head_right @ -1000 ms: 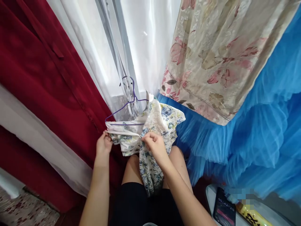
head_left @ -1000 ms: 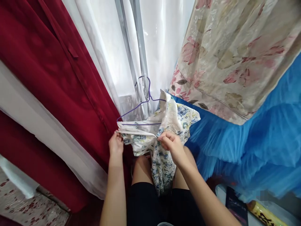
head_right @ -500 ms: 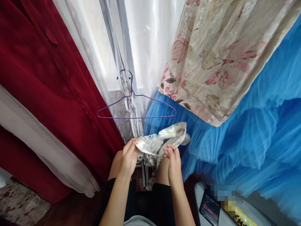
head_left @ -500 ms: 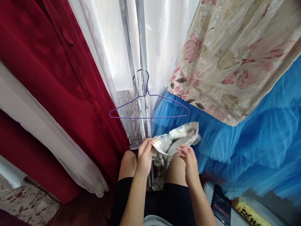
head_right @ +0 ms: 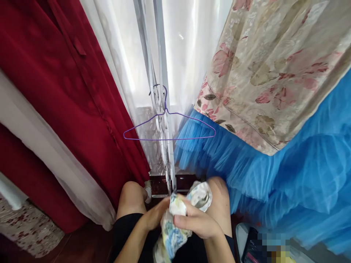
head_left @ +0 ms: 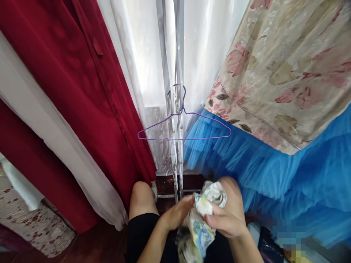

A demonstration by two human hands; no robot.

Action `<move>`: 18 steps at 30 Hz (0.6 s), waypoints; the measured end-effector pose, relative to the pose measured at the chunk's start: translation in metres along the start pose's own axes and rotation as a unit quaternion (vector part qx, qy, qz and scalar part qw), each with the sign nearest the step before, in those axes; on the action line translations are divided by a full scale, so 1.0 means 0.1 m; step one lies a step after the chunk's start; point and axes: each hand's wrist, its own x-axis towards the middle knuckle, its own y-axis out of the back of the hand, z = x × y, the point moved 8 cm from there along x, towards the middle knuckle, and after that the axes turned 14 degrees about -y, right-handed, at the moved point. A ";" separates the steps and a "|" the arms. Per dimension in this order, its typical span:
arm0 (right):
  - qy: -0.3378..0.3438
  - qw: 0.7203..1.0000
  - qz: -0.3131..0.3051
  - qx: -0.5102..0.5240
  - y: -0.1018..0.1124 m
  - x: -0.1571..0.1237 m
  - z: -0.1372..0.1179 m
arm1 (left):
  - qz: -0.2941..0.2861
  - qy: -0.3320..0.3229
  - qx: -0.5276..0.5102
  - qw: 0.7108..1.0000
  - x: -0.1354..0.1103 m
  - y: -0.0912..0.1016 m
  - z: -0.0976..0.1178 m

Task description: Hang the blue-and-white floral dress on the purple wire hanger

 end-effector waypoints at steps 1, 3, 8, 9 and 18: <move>-0.024 0.996 -0.077 -0.028 -0.07 -0.03 -0.03 | -0.021 0.017 0.025 0.999 -0.10 -0.02 -0.08; -0.070 0.978 -0.174 -0.088 -0.11 -0.15 -0.16 | -0.037 0.041 0.083 0.995 -0.31 0.04 -0.17; -0.123 0.961 -0.095 -0.227 0.33 -0.20 -0.88 | 0.060 0.060 0.200 0.976 -0.67 0.93 -0.02; -0.119 0.963 -0.053 -0.234 0.46 -0.14 -1.03 | 0.092 0.056 0.219 0.970 -0.70 1.19 0.06; 0.071 0.877 0.303 -0.366 1.26 0.62 -1.59 | 0.153 -0.062 0.532 0.831 -0.11 2.63 1.21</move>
